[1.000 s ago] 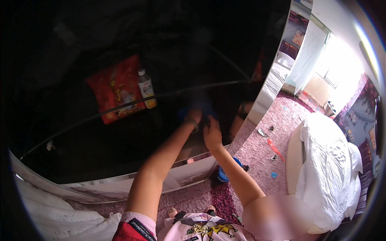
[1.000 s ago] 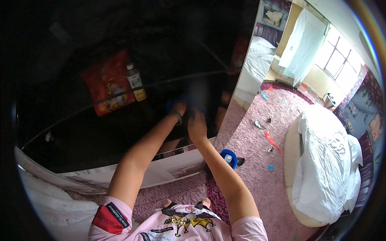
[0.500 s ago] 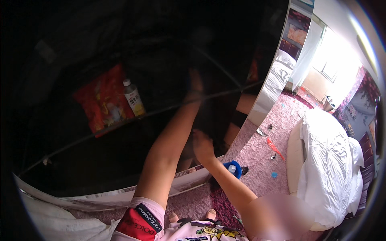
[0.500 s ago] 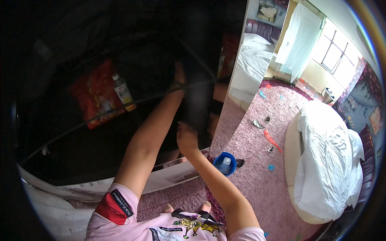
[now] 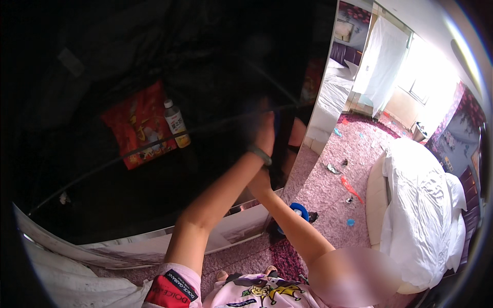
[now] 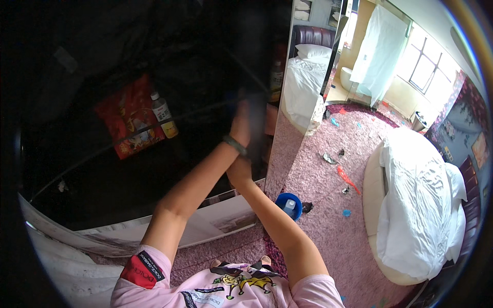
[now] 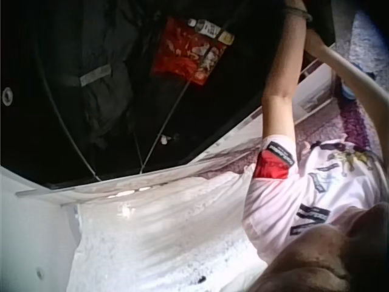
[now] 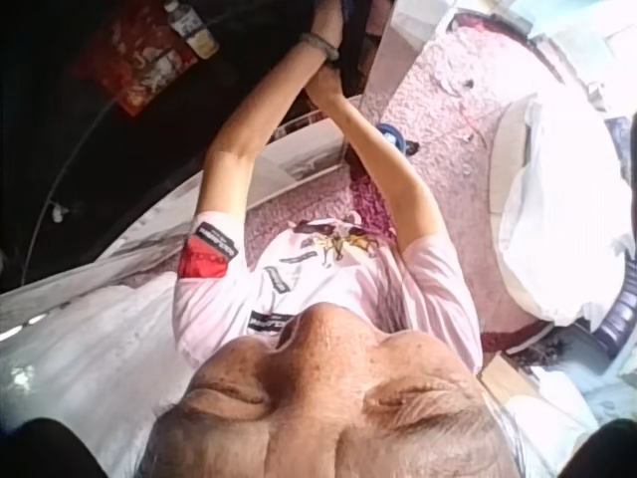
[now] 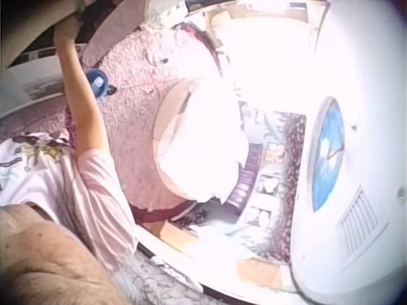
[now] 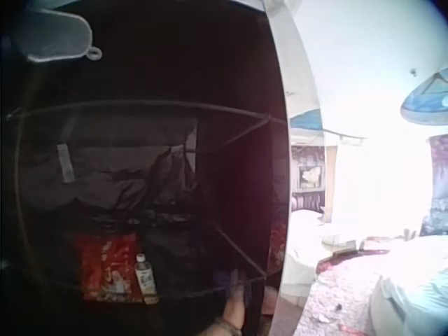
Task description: The person wipes a wall with a blue cloth, then cleans a black shelf unit and a white cabinet door using the same cloth. The person moves around the room to reach different surfaces.
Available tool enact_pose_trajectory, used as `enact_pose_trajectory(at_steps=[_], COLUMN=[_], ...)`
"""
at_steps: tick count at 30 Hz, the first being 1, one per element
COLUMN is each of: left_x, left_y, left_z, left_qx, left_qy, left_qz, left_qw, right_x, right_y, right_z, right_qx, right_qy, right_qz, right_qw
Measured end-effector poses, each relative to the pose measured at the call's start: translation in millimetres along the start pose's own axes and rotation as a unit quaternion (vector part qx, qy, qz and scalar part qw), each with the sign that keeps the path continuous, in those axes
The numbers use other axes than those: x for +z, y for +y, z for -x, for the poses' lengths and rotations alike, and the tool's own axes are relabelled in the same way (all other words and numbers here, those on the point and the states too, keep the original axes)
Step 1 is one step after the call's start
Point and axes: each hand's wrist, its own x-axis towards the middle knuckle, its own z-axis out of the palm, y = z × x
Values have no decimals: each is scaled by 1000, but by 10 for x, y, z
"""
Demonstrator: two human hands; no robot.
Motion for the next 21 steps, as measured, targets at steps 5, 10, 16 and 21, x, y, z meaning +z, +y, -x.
enact_pose_trajectory(at_steps=[5, 10, 16, 21], left_x=[290, 656, 679, 714], left_y=[83, 883, 326, 400], left_z=[656, 1463, 1397, 1281], left_qx=[74, -173, 128, 231], left_qy=[-48, 12, -68, -45], left_qz=[-164, -357, -258, -305], left_qw=[982, 918, 955, 923], right_x=[487, 70, -55, -76], right_y=[391, 116, -36, -105], right_z=[-226, -51, -83, -67], right_qx=[60, 27, 5, 30], right_qy=[-17, 94, 114, 94], right_qz=[-128, -30, -38, -21], right_qw=[990, 995, 993, 995])
